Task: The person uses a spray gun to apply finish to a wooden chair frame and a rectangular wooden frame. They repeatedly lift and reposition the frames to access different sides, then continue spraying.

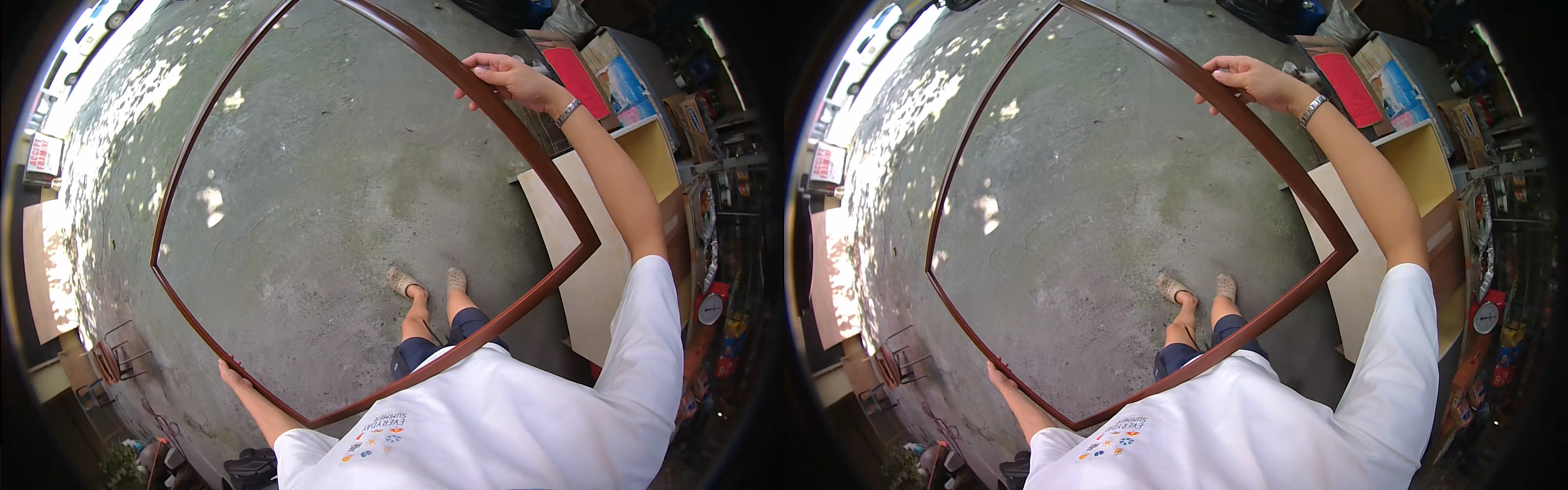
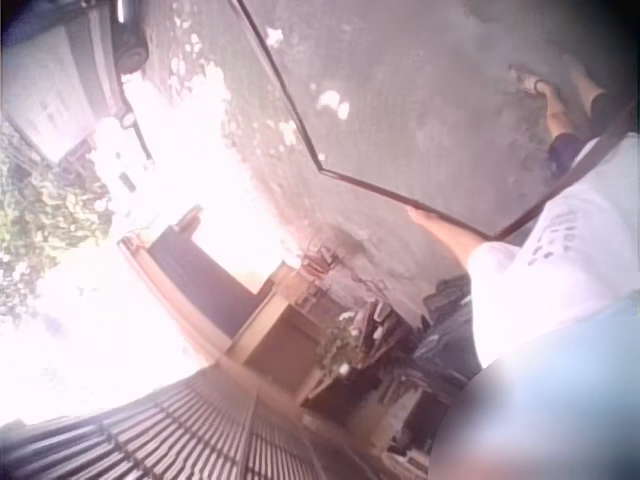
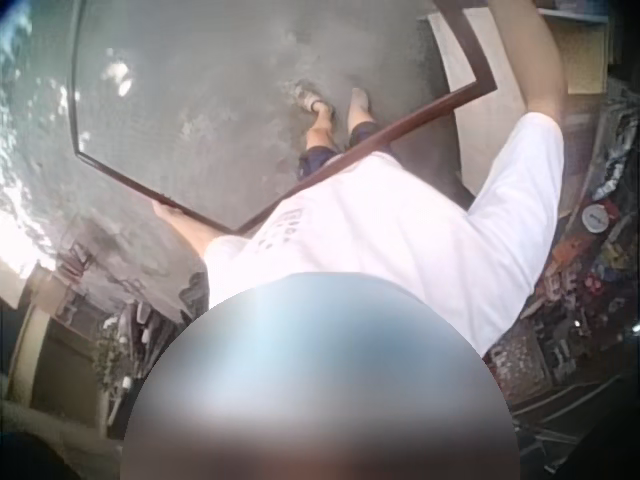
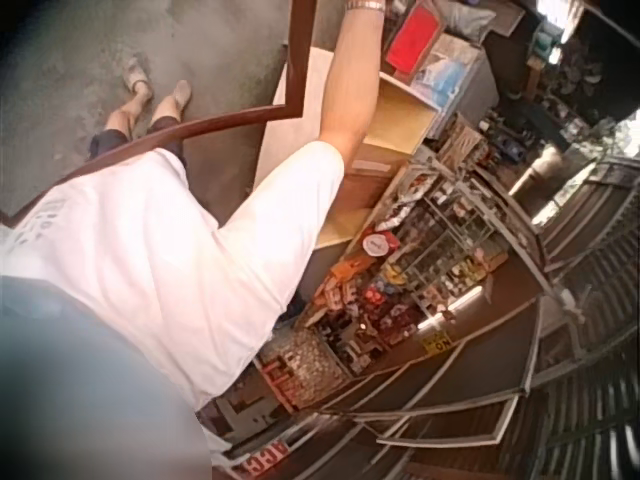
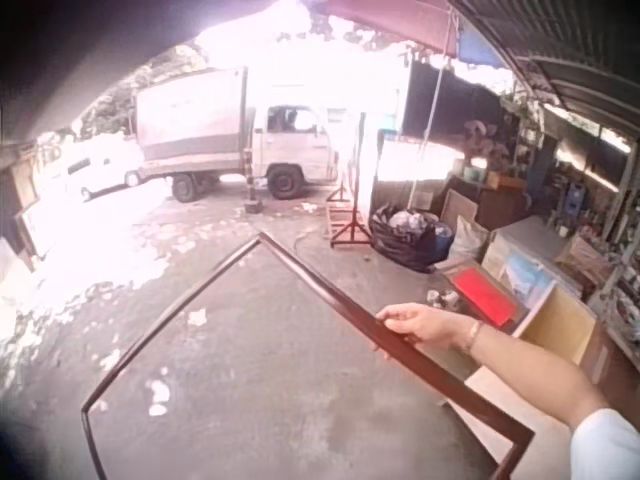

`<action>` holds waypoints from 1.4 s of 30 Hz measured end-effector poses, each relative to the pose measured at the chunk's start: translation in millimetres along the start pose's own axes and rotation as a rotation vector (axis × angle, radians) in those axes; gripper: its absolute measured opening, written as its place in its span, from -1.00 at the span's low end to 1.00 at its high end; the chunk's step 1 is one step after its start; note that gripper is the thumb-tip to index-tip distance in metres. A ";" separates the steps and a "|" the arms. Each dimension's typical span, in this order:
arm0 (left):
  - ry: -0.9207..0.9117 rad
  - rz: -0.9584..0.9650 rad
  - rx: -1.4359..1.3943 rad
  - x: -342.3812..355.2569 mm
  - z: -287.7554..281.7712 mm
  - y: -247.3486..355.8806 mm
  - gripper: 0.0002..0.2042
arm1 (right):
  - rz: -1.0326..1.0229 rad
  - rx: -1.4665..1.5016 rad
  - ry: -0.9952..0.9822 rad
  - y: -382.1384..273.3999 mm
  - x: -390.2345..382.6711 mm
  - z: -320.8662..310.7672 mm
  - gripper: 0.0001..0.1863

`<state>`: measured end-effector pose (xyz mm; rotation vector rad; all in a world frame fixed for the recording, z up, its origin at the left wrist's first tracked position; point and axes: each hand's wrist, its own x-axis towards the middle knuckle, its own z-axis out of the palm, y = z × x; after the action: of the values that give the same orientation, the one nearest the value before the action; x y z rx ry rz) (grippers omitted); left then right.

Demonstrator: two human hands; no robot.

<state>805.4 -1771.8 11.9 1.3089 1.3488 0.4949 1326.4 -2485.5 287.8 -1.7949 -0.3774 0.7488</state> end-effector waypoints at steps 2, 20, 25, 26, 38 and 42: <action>0.119 -0.073 0.000 2.2 -41.0 -9.6 -0.71 | -0.054 -0.053 -0.098 -31.4 71.4 38.5 -0.64; 0.695 -0.148 -0.205 85.2 -252.9 40.2 -0.68 | -0.168 -0.207 -0.630 -257.7 589.7 450.7 -0.72; 0.794 -0.136 -0.256 134.2 -286.5 80.7 -0.67 | -0.236 -0.294 -0.706 -321.4 704.4 587.8 -0.77; 0.816 -0.142 -0.259 154.2 -296.2 87.9 -0.67 | -0.235 -0.290 -0.701 -331.8 724.8 617.6 -0.79; 0.980 -0.136 -0.398 361.0 -481.2 152.0 -0.72 | -0.218 -0.391 -0.721 -451.4 903.9 1004.7 -0.70; 1.011 -0.126 -0.381 437.5 -552.3 175.2 -0.74 | -0.211 -0.397 -0.755 -485.1 957.4 1133.3 -0.69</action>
<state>500.8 -1124.5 135.9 0.6264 1.9890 1.3600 1354.0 -926.2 222.7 -1.7285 -1.2659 1.2498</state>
